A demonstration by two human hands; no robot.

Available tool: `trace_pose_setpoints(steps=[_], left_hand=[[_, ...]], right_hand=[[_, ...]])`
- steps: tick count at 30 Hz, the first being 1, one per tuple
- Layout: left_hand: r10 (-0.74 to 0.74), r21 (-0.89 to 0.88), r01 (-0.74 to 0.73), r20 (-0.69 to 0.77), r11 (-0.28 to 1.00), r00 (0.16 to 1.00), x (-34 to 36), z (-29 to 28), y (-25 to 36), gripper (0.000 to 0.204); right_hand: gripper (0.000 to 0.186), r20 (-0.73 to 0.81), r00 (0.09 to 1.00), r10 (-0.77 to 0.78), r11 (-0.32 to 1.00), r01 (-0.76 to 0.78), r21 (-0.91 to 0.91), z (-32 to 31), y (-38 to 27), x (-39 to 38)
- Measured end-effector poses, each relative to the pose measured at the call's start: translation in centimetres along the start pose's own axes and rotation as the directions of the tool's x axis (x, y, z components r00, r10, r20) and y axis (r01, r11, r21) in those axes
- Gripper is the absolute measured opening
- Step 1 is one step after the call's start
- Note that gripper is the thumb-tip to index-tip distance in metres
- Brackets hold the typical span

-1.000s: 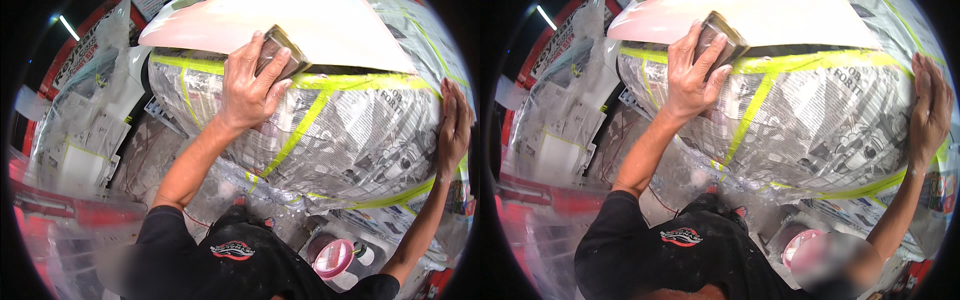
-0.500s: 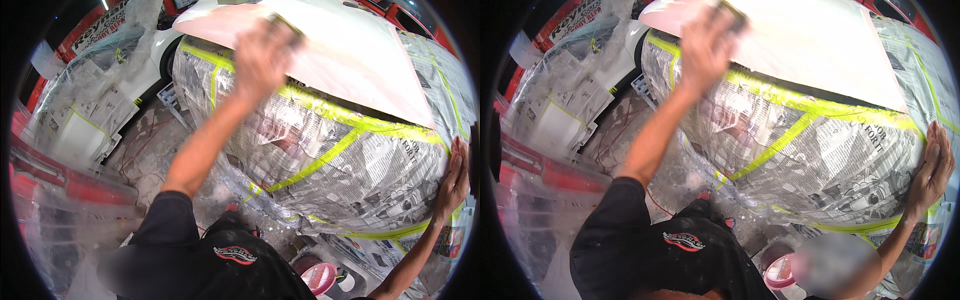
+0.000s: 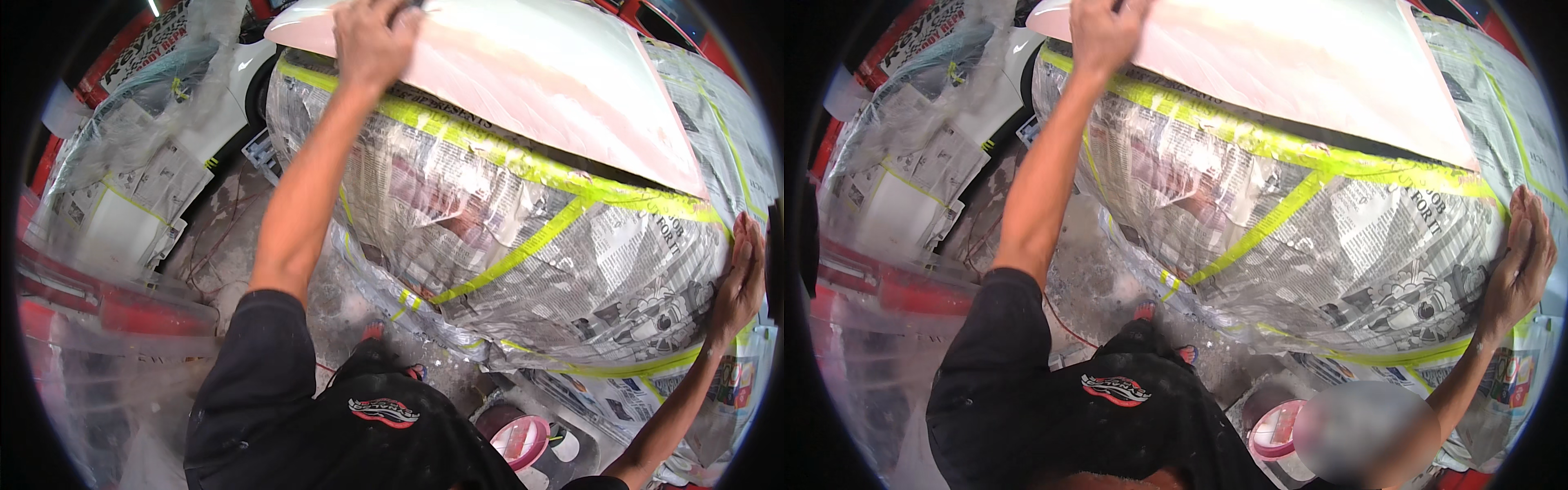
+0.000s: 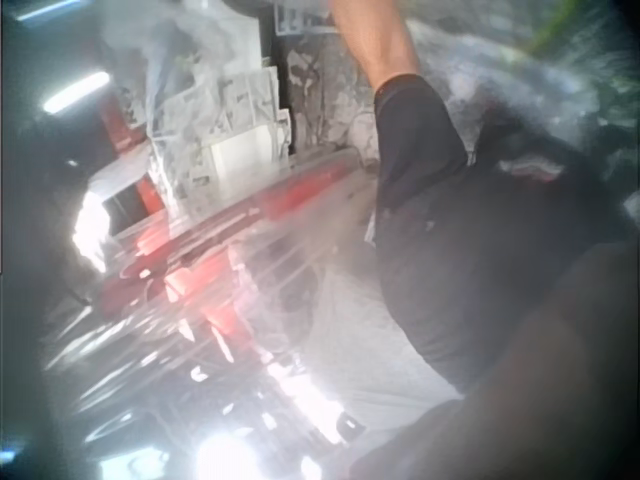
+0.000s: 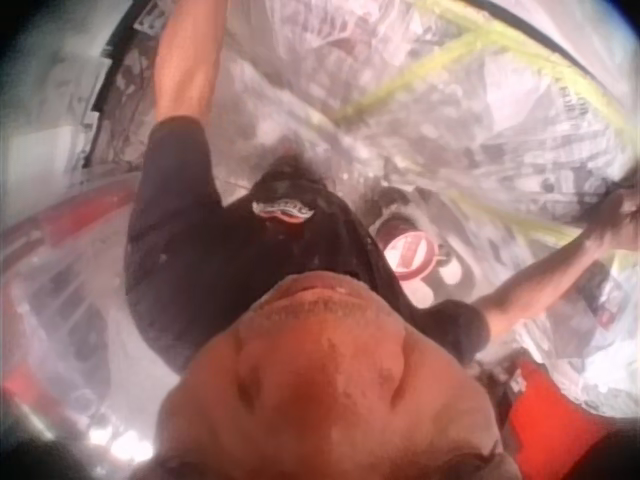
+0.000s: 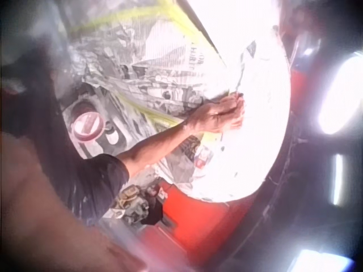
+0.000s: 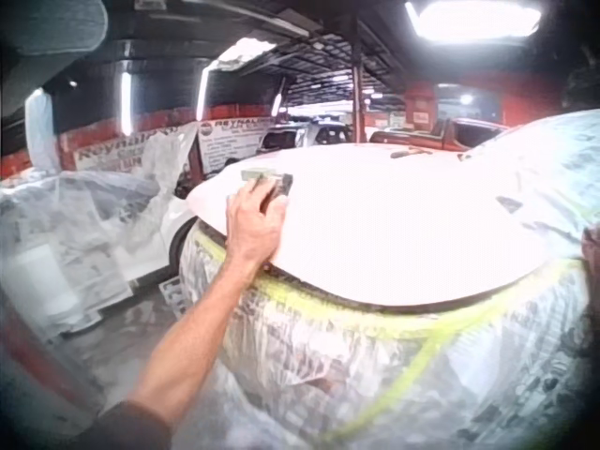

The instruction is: The person sands a pink car part with a sanding block, moving it back and forth across the surface. They occasionally wipe the surface with a pink cloth while continuing to sand.

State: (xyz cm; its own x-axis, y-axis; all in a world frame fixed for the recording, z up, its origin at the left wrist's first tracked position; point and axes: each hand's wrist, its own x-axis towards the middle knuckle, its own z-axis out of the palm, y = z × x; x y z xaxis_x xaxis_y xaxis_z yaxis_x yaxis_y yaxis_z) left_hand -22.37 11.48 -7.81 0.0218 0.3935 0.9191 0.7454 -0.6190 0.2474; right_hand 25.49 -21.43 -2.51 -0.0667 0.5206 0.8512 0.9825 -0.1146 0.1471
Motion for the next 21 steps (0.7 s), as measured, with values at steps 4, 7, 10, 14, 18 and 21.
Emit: trace_pose_setpoints(steps=[4,7,10,14,18,21], left_hand=[[0.007,-0.027,-0.010,-0.095,1.000,0.995,-4.7,-0.7,4.1,0.034],[0.226,-0.131,-0.237,-0.093,0.963,0.970,-12.9,-1.2,8.1,0.045],[0.258,0.006,-0.259,-0.097,0.966,0.961,-7.4,-0.6,2.0,0.044],[-0.175,0.123,0.190,-0.124,0.974,0.977,-0.2,-0.9,-7.2,0.041],[0.012,0.047,-0.008,-0.087,0.999,0.996,-9.4,-0.9,2.8,0.053],[0.231,-0.035,-0.235,-0.098,0.971,0.968,-10.5,-0.6,3.5,0.055]], right_hand=[[0.033,0.008,1.000,-0.019,0.999,0.020,-0.048,0.1,-0.3,0.2],[0.034,0.042,0.999,-0.021,0.999,0.023,-0.047,-0.2,-1.6,0.3],[0.033,-0.002,1.000,-0.026,0.999,0.026,0.031,-0.2,0.3,0.0],[0.034,0.022,0.999,-0.030,0.997,0.031,-0.069,0.1,0.1,0.2],[0.033,0.032,0.999,-0.040,0.995,0.042,-0.087,-0.1,0.5,0.1],[0.033,0.021,0.997,-0.076,0.995,0.077,-0.065,-0.7,0.9,0.0]])
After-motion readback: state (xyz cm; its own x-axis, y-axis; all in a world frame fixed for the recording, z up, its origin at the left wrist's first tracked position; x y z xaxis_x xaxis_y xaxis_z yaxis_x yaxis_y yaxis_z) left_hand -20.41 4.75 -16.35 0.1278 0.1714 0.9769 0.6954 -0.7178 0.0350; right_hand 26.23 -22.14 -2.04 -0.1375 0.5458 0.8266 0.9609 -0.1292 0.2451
